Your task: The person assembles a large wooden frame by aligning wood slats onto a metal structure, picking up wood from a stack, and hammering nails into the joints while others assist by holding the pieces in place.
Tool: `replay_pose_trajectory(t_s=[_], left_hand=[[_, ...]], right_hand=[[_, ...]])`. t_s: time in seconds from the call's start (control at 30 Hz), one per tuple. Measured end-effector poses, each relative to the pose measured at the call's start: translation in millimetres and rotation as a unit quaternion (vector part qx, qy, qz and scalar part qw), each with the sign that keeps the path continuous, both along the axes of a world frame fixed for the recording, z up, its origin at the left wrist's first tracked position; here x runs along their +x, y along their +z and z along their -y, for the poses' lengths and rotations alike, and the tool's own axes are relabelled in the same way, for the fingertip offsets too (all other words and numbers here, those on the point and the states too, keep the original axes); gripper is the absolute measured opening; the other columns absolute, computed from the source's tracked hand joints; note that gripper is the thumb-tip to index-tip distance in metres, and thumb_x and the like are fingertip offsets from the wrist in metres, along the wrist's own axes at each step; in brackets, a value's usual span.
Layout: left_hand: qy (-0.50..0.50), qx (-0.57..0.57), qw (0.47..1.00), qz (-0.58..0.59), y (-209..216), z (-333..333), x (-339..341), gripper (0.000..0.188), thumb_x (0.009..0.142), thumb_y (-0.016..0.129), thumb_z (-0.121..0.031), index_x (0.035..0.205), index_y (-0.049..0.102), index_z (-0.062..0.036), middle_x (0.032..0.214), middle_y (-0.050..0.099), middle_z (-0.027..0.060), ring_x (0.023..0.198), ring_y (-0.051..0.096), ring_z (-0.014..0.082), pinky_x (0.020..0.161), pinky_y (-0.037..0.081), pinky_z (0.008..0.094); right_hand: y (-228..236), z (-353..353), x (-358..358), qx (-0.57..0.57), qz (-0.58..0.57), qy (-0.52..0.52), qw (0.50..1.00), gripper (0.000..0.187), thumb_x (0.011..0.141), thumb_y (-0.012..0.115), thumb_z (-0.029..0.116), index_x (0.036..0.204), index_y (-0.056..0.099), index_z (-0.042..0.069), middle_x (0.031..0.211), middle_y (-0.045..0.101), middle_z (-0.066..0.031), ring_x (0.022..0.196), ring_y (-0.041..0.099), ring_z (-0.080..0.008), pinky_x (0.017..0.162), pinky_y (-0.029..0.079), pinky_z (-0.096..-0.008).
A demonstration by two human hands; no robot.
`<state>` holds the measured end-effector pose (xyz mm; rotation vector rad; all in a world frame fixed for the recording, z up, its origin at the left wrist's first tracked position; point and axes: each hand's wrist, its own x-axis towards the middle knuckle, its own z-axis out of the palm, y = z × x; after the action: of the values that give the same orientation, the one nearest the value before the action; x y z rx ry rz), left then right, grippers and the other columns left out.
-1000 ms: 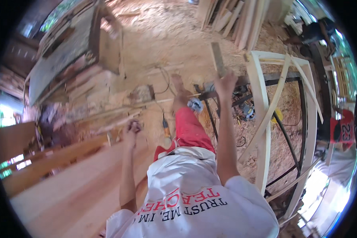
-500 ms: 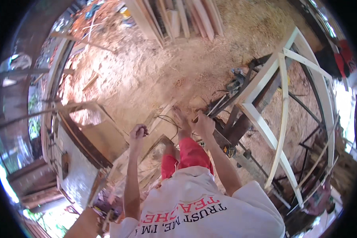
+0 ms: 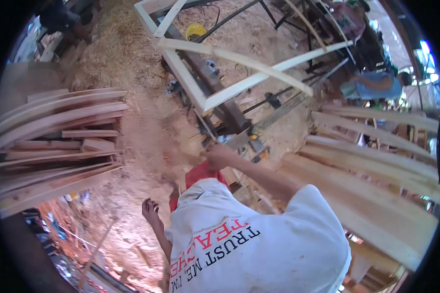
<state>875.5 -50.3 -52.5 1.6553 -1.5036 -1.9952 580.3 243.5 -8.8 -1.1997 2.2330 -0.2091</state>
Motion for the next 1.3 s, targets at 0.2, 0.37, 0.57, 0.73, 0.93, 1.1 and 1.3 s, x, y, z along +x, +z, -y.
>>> replay_pose_trajectory(t_s=[0.2, 0.37, 0.57, 0.73, 0.93, 1.1, 1.3], left_hand=[[-0.192, -0.074, 0.976, -0.074, -8, 172, -78, 0.017, 0.101, 0.059, -0.016, 0.116, 0.063, -0.0086, 0.098, 0.069, 0.0037, 0.083, 0.064, 0.0115, 0.074, 0.050, 0.0269], [-0.317, -0.087, 0.931, -0.160, 28, 233, -210, 0.013, 0.098, 0.060, -0.006, 0.110, 0.066, -0.0025, 0.109, 0.072, 0.0083, 0.099, 0.068, 0.0164, 0.089, 0.052, 0.0286], [-0.454, -0.048, 0.853, -0.253, 41, 231, -345, 0.020, 0.091, 0.068, -0.007, 0.108, 0.072, 0.0006, 0.111, 0.072, 0.0071, 0.106, 0.065, 0.0169, 0.096, 0.050, 0.0312], [-0.328, 0.114, 0.921, -0.178, 39, 270, -412, 0.017, 0.095, 0.067, -0.010, 0.111, 0.067, -0.0044, 0.107, 0.069, 0.0032, 0.099, 0.064, 0.0133, 0.083, 0.052, 0.0260], [-0.215, 0.080, 0.961, -0.156, 27, 360, -515, 0.030, 0.098, 0.064, -0.012, 0.127, 0.057, -0.0090, 0.118, 0.064, 0.0022, 0.095, 0.062, 0.0109, 0.070, 0.048, 0.0244], [-0.146, 0.053, 0.985, -0.070, 11, 463, -617, 0.024, 0.101, 0.061, -0.016, 0.124, 0.058, -0.0094, 0.112, 0.064, 0.0014, 0.091, 0.061, 0.0122, 0.069, 0.045, 0.0239], [-0.255, -0.089, 0.959, -0.090, -9, 560, -812, 0.017, 0.098, 0.066, -0.016, 0.113, 0.066, -0.0083, 0.105, 0.067, -0.0017, 0.095, 0.062, 0.0078, 0.071, 0.046, 0.0206]], right_hand=[[57, 71, 35, -0.165, -0.182, -0.301, 0.921, 0.046, 0.083, 0.075, 0.033, 0.121, 0.065, 0.010, 0.101, 0.070, -0.0141, 0.103, 0.065, -0.0323, 0.094, 0.047, -0.0462], [63, 185, 24, -0.234, 0.090, -0.442, 0.861, 0.032, 0.090, 0.069, 0.023, 0.116, 0.067, 0.004, 0.103, 0.071, -0.0184, 0.096, 0.069, -0.0327, 0.085, 0.053, -0.0420], [41, 314, -74, -0.382, 0.176, -0.375, 0.826, 0.024, 0.092, 0.065, 0.016, 0.112, 0.067, 0.004, 0.109, 0.069, -0.0202, 0.098, 0.068, -0.0356, 0.087, 0.053, -0.0424], [41, 382, -198, -0.247, 0.234, -0.270, 0.901, 0.025, 0.090, 0.062, 0.015, 0.109, 0.070, 0.002, 0.097, 0.072, -0.0204, 0.091, 0.068, -0.0345, 0.083, 0.052, -0.0444], [28, 469, -356, -0.306, 0.184, -0.230, 0.906, 0.026, 0.091, 0.062, 0.018, 0.110, 0.070, 0.004, 0.088, 0.072, -0.0170, 0.082, 0.069, -0.0365, 0.075, 0.053, -0.0451], [21, 549, -496, -0.351, 0.248, -0.385, 0.817, 0.022, 0.093, 0.061, 0.012, 0.113, 0.065, 0.004, 0.085, 0.071, -0.0115, 0.076, 0.070, -0.0221, 0.069, 0.055, -0.0367], [-28, 603, -634, -0.396, 0.384, -0.526, 0.647, 0.015, 0.094, 0.057, 0.009, 0.105, 0.063, 0.002, 0.092, 0.069, -0.0093, 0.075, 0.067, -0.0197, 0.068, 0.056, -0.0329]])
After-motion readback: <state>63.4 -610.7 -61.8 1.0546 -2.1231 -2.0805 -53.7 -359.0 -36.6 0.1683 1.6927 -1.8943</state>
